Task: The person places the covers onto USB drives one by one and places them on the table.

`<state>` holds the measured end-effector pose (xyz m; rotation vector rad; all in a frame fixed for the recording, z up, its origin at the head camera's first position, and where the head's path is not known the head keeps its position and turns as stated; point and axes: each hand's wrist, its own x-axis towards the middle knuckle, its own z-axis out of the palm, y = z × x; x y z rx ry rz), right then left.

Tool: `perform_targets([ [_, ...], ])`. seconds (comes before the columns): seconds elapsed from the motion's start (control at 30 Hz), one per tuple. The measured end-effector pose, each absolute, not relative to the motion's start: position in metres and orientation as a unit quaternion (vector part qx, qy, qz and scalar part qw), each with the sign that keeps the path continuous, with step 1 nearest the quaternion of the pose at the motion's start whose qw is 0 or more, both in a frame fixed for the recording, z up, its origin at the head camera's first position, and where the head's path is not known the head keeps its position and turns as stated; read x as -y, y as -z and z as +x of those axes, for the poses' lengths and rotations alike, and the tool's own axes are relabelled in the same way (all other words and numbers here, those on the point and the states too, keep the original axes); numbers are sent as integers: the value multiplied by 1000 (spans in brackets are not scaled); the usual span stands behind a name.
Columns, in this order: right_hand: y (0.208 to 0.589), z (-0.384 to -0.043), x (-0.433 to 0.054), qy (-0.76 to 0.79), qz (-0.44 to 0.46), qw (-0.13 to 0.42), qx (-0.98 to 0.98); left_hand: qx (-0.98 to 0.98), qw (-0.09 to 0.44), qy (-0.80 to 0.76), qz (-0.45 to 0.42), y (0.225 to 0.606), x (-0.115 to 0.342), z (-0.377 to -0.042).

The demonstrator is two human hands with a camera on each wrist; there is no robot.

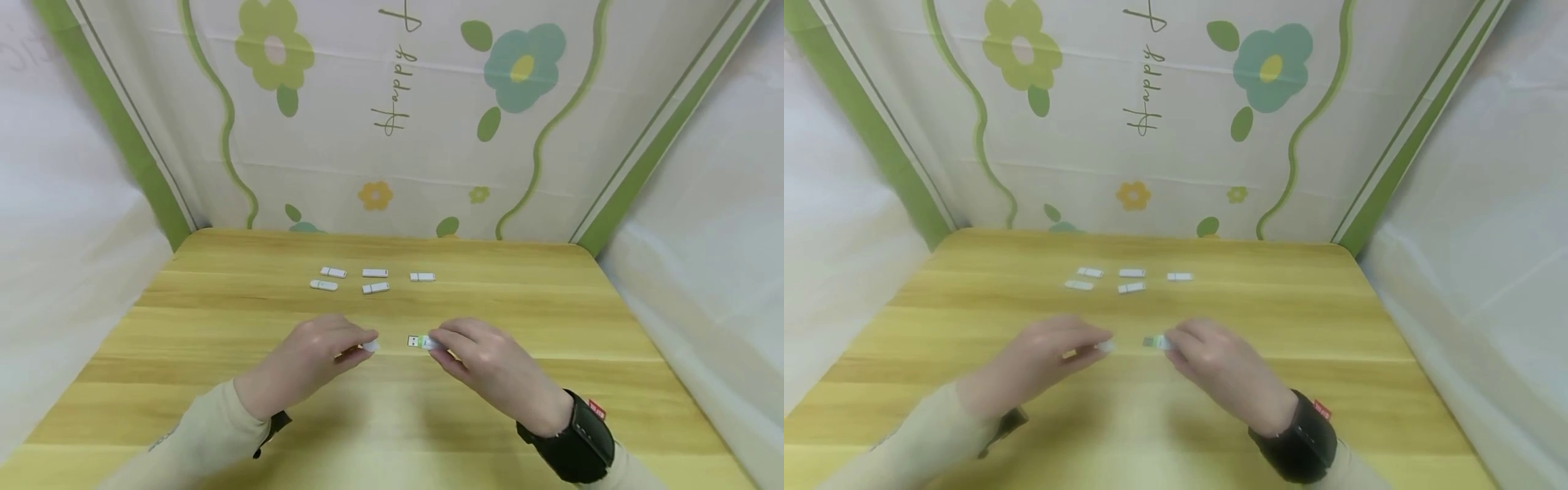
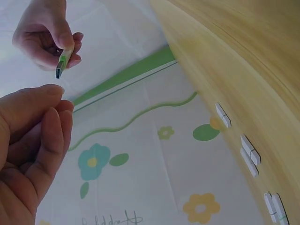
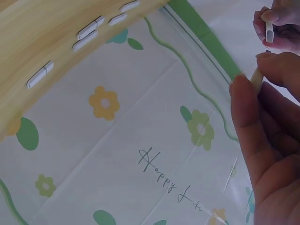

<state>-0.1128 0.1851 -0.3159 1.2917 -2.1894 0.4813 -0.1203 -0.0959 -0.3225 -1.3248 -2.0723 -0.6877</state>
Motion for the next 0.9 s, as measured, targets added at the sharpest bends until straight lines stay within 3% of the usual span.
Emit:
perform_targets([
  [0.9, 324, -107, -170, -163, 502, 289, 799, 781, 247, 290, -496, 328, 84, -114],
])
